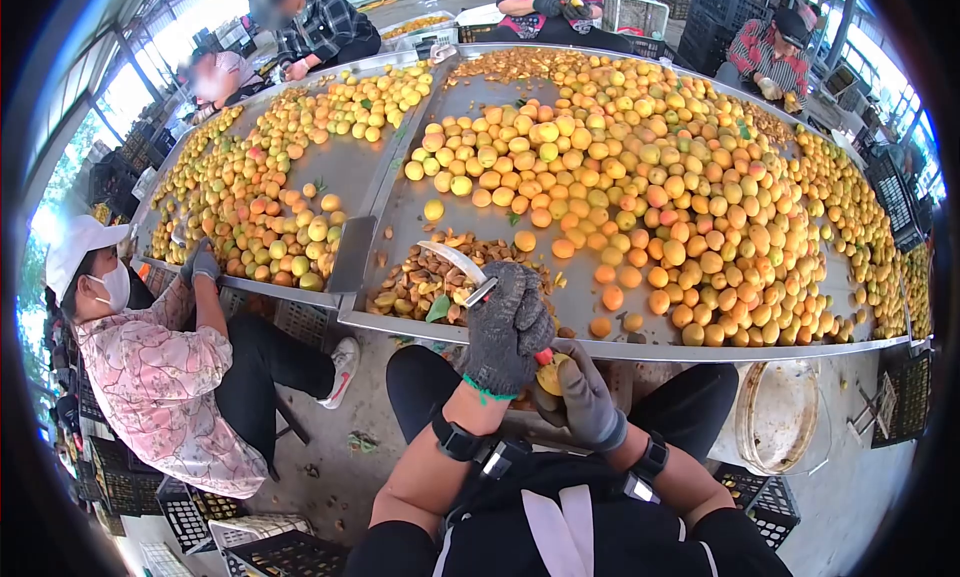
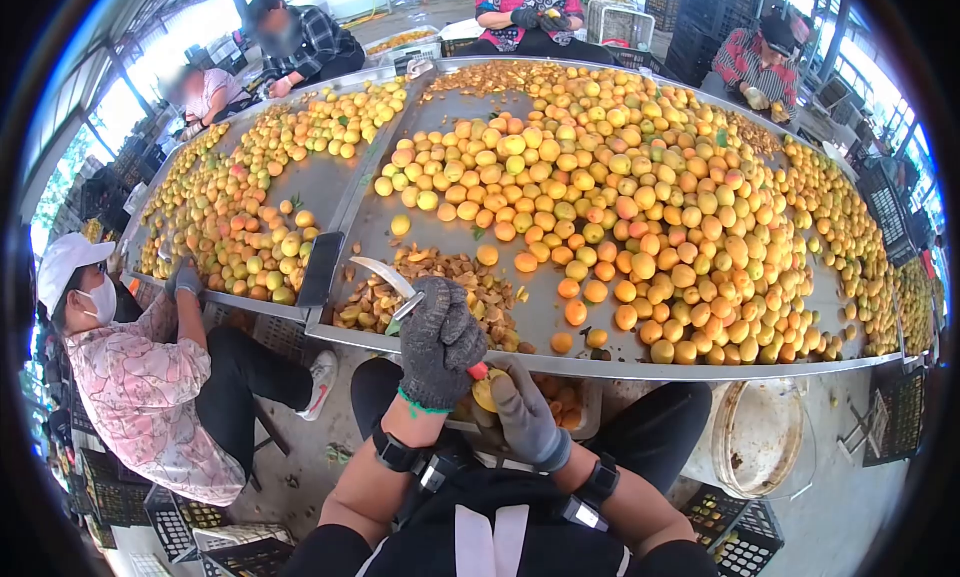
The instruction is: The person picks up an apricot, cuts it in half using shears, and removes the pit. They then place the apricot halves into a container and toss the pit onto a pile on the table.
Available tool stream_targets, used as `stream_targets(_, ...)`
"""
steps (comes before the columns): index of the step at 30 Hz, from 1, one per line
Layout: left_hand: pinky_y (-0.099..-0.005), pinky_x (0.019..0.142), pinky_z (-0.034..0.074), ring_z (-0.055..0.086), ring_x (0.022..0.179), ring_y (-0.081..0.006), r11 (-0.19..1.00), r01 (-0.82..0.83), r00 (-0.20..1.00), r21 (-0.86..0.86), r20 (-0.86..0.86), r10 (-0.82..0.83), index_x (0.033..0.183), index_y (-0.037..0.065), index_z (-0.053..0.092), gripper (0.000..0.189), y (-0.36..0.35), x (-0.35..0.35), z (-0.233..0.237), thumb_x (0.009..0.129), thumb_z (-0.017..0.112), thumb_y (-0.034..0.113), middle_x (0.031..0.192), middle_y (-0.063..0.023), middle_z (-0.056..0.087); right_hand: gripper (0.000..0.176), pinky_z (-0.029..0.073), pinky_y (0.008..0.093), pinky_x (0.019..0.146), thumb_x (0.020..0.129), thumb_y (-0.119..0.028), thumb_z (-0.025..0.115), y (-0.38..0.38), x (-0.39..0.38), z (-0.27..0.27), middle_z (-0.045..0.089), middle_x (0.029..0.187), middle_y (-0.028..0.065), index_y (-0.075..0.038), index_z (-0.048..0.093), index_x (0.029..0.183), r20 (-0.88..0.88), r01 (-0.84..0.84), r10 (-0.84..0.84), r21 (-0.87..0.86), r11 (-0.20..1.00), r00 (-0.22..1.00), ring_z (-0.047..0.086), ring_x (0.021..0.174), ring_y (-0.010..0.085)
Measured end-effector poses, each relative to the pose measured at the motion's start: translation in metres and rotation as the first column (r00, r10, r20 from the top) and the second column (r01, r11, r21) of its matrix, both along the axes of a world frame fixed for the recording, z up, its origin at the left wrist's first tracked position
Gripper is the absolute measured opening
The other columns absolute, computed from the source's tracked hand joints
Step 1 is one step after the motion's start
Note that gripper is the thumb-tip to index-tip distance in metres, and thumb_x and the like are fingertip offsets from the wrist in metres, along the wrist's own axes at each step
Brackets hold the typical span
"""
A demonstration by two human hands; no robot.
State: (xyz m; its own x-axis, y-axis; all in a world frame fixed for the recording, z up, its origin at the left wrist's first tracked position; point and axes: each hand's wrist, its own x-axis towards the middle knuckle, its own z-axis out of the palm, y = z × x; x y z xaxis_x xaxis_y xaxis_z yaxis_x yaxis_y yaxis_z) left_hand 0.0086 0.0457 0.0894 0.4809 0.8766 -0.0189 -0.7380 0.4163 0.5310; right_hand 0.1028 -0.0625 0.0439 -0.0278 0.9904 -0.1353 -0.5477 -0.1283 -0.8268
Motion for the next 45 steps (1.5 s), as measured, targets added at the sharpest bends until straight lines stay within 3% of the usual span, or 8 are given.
stream_targets(6, -0.0201, 0.035, 0.029, 0.034, 0.04, -0.0063, 0.99, 0.11, 0.992, -0.085, -0.05, -0.114, 0.09, 0.013, 0.054, 0.006, 0.001, 0.006, -0.006, 0.092, 0.057, 0.017, 0.058, 0.0025, 0.042, 0.048, 0.034, 0.0193, 0.05, 0.095, -0.049, 0.044, -0.003, 0.007, -0.03, 0.054, 0.09, 0.0077, -0.007, 0.043, 0.118, 0.463, 0.024, -0.232, 0.41, 0.912, 0.855, 0.044, 0.057, 0.0073)
stream_targets(18, -0.0249, 0.035, 0.019, 0.026, 0.036, -0.0073, 0.926, -0.162, 0.979, -0.341, -0.177, 0.106, 0.076, 0.013, 0.051, 0.024, 0.071, 0.023, -0.071, 0.094, 0.056, 0.029, 0.05, 0.0062, 0.034, 0.054, 0.034, 0.0208, 0.041, 0.095, -0.058, 0.035, 0.058, 0.022, -0.025, 0.05, 0.063, 0.0018, -0.009, 0.052, 0.082, -0.226, -0.201, 0.152, -0.212, 0.956, 0.962, 0.047, 0.05, 0.0109)
stream_targets(25, -0.0258, 0.037, 0.02, 0.027, 0.039, -0.0082, 0.826, -0.522, 0.839, -0.212, -0.304, 0.452, 0.075, 0.014, 0.051, 0.024, 0.116, 0.004, -0.079, 0.093, 0.057, 0.029, 0.053, 0.0052, 0.035, 0.036, 0.046, 0.0282, 0.051, 0.091, -0.041, 0.056, 0.099, 0.027, -0.072, 0.061, 0.079, 0.0113, -0.005, 0.054, 0.099, 0.059, 0.135, -0.123, -0.34, 0.931, 0.991, 0.059, 0.063, 0.0194)
stream_targets(27, -0.0261, 0.037, 0.02, 0.026, 0.039, -0.0078, 0.804, -0.583, 0.791, -0.117, -0.311, 0.528, 0.076, 0.014, 0.053, 0.023, 0.119, -0.007, -0.071, 0.093, 0.057, 0.029, 0.053, 0.0049, 0.036, 0.026, 0.047, 0.03, 0.057, 0.088, -0.024, 0.063, 0.108, 0.035, -0.085, 0.061, 0.083, 0.0062, -0.01, 0.052, 0.106, 0.776, 0.238, -0.083, -0.088, 0.967, 0.625, 0.06, 0.072, 0.0159)
stream_targets(31, -0.0251, 0.033, 0.02, 0.027, 0.034, -0.0074, 0.806, -0.577, 0.8, -0.127, -0.288, 0.527, 0.075, 0.013, 0.054, 0.022, 0.105, -0.022, -0.068, 0.091, 0.06, 0.026, 0.05, 0.0053, 0.039, 0.023, 0.049, 0.0302, 0.056, 0.087, -0.017, 0.065, 0.118, 0.043, -0.102, 0.063, 0.082, 0.0076, -0.008, 0.052, 0.104, 0.956, 0.347, -0.294, 0.273, 0.897, 0.01, 0.061, 0.069, 0.0148)
stream_targets(36, -0.0256, 0.033, 0.018, 0.026, 0.033, -0.0071, 0.823, -0.555, 0.801, -0.119, -0.344, 0.49, 0.075, 0.013, 0.053, 0.022, 0.083, -0.043, -0.089, 0.092, 0.06, 0.026, 0.049, 0.0052, 0.038, 0.029, 0.051, 0.0382, 0.071, 0.084, -0.018, 0.066, 0.077, 0.045, -0.043, 0.063, 0.091, 0.0172, -0.003, 0.054, 0.105, 0.278, 0.123, -0.06, -0.214, 0.969, 0.959, 0.062, 0.082, 0.0311)
stream_targets(41, -0.0257, 0.034, 0.019, 0.025, 0.035, -0.0076, 0.896, -0.437, 0.867, -0.081, -0.305, 0.395, 0.078, 0.014, 0.053, 0.019, 0.056, -0.049, -0.089, 0.091, 0.06, 0.026, 0.052, 0.0044, 0.038, 0.036, 0.053, 0.0403, 0.07, 0.081, -0.016, 0.067, 0.006, 0.06, -0.109, 0.064, 0.09, 0.0188, -0.005, 0.053, 0.112, 0.88, -0.27, 0.123, 0.005, 0.963, 0.459, 0.063, 0.079, 0.0324)
stream_targets(45, -0.0243, 0.033, 0.019, 0.027, 0.036, -0.0074, 0.923, -0.363, 0.899, -0.125, -0.308, 0.311, 0.082, 0.012, 0.054, 0.018, 0.041, -0.047, -0.085, 0.092, 0.059, 0.026, 0.053, 0.0036, 0.039, 0.042, 0.052, 0.0406, 0.075, 0.083, -0.02, 0.065, -0.027, 0.08, -0.167, 0.064, 0.096, 0.0172, -0.008, 0.051, 0.121, 0.978, 0.103, 0.207, -0.203, 0.974, -0.029, 0.062, 0.087, 0.0323)
